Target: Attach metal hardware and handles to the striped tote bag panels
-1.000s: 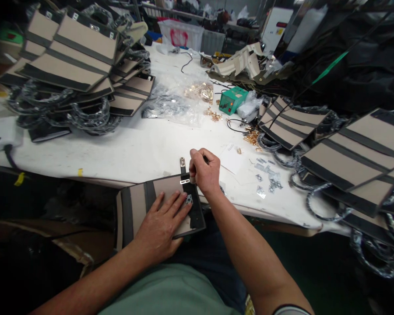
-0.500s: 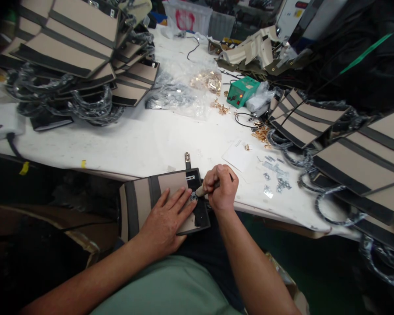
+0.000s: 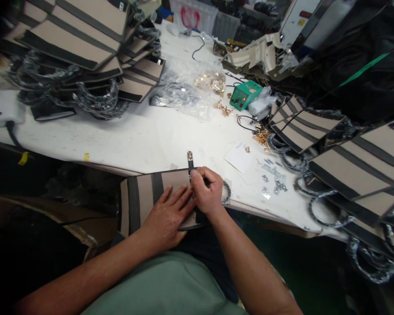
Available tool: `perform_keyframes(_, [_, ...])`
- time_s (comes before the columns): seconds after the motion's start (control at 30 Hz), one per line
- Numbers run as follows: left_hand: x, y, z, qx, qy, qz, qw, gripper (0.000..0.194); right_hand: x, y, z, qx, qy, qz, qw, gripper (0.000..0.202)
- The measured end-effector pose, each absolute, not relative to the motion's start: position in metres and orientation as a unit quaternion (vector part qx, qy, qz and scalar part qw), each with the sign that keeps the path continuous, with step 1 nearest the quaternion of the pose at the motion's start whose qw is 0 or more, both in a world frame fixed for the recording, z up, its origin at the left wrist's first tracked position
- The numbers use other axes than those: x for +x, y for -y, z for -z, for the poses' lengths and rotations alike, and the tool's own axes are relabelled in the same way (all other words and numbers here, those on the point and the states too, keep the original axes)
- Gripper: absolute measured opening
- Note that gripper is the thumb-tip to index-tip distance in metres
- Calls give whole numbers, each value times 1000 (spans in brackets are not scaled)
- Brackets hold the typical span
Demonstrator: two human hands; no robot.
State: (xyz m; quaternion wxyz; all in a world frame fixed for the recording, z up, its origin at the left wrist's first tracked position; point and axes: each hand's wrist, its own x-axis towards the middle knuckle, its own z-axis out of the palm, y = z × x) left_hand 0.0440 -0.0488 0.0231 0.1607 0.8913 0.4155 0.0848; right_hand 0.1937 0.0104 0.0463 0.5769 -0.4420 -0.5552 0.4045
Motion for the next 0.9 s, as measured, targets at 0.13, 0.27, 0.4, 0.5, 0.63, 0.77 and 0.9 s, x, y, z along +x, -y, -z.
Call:
perform_keyframes(0.13, [40, 54, -20, 877, -433, -122, 170, 75, 194, -12, -51, -444, 641, -372, 503, 43])
perform_keyframes(0.27, [39, 58, -17, 869, -441, -137, 175, 73, 195, -13, -53, -434, 547, -439, 565, 43])
perform_keyframes(0.4, [39, 59, -13, 868, -439, -150, 179, 71, 184, -6, -64, -388, 661, -381, 517, 40])
perform_keyframes(0.5, [40, 58, -6, 867, -435, -164, 182, 73, 173, 0, -69, -346, 763, -317, 444, 35])
perform_keyframes(0.63, [41, 58, -2, 867, -430, -171, 186, 73, 169, 1, -60, -327, 807, -266, 415, 31])
perform_keyframes(0.77, [38, 57, -10, 864, -435, -164, 195, 73, 177, -4, -54, -361, 777, -279, 433, 35])
perform_keyframes(0.9, [33, 57, -15, 867, -431, -149, 201, 71, 187, -6, -72, -402, 643, -368, 539, 41])
